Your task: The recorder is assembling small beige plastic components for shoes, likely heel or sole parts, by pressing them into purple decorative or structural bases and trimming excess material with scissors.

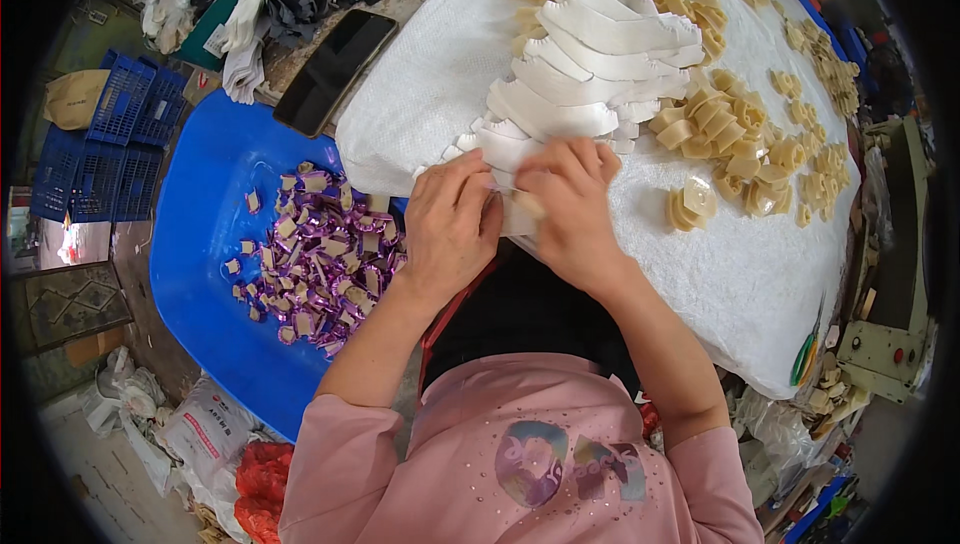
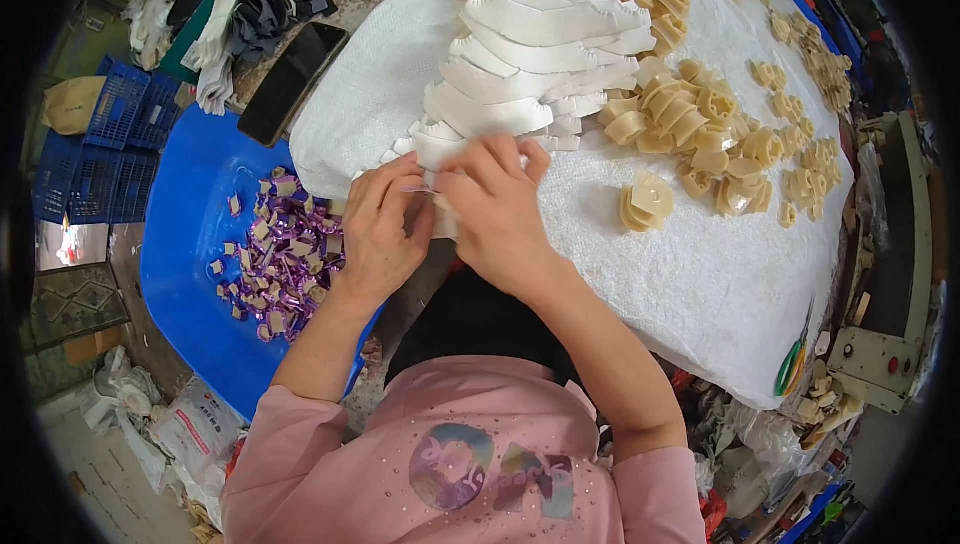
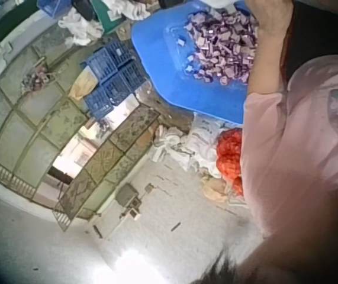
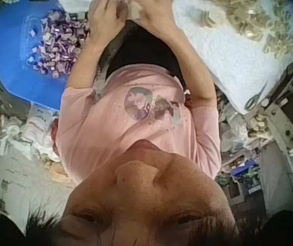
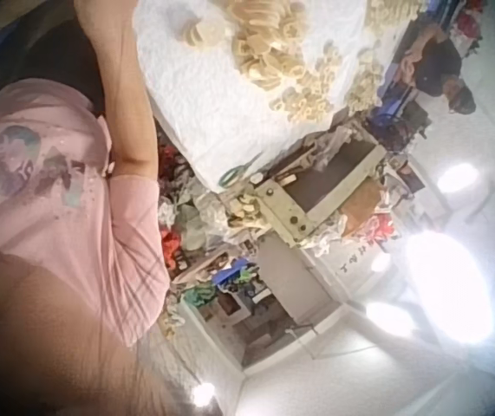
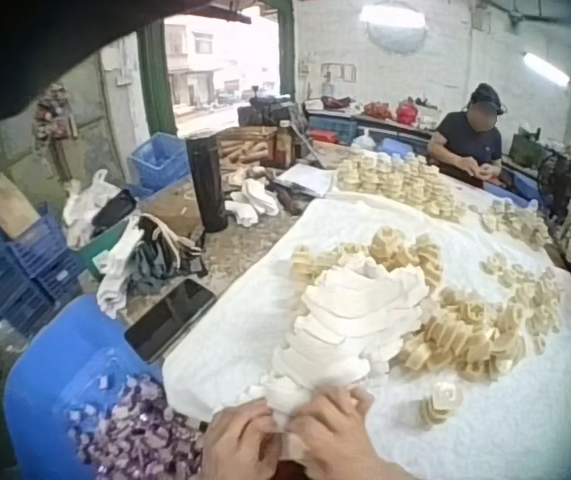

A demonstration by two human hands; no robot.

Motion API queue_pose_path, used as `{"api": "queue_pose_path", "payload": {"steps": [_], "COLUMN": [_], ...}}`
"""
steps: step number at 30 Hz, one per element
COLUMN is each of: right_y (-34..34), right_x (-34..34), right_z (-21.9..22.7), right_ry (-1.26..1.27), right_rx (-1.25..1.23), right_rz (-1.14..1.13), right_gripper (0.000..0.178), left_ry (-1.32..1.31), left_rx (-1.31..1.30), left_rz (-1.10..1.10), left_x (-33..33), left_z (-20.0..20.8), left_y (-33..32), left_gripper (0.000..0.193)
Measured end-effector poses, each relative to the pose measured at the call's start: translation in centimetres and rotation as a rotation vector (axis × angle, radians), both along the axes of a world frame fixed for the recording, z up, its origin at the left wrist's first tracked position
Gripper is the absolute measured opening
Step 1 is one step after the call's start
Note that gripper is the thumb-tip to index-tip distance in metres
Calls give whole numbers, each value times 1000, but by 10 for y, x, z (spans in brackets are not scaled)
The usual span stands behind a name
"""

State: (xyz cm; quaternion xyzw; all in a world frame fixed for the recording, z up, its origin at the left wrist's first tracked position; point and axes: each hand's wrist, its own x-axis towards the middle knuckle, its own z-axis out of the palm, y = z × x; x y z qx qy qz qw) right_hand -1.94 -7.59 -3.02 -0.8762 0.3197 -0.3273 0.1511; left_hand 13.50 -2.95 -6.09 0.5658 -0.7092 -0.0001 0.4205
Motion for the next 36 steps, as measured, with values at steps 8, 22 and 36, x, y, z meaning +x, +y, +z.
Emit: {"api": "queue_pose_path", "payload": {"steps": [8, 22, 36], "right_y": [30, -16, -1], "right_x": [-85, -131, -140], "right_z": [35, 20, -8], "right_ry": [-739, 364, 2], "right_rx": [476, 389, 137], "right_rz": [-79, -587, -549], "right_gripper": [17, 27, 32], "left_ry": [-10, 771, 812], "left_rx": [105, 369, 473], "left_rz": [-72, -546, -458], "left_x": [-18, -104, -110], "left_z": [35, 31, 18], "left_y": [11, 1, -9], "left_gripper": [35, 26, 28]}}
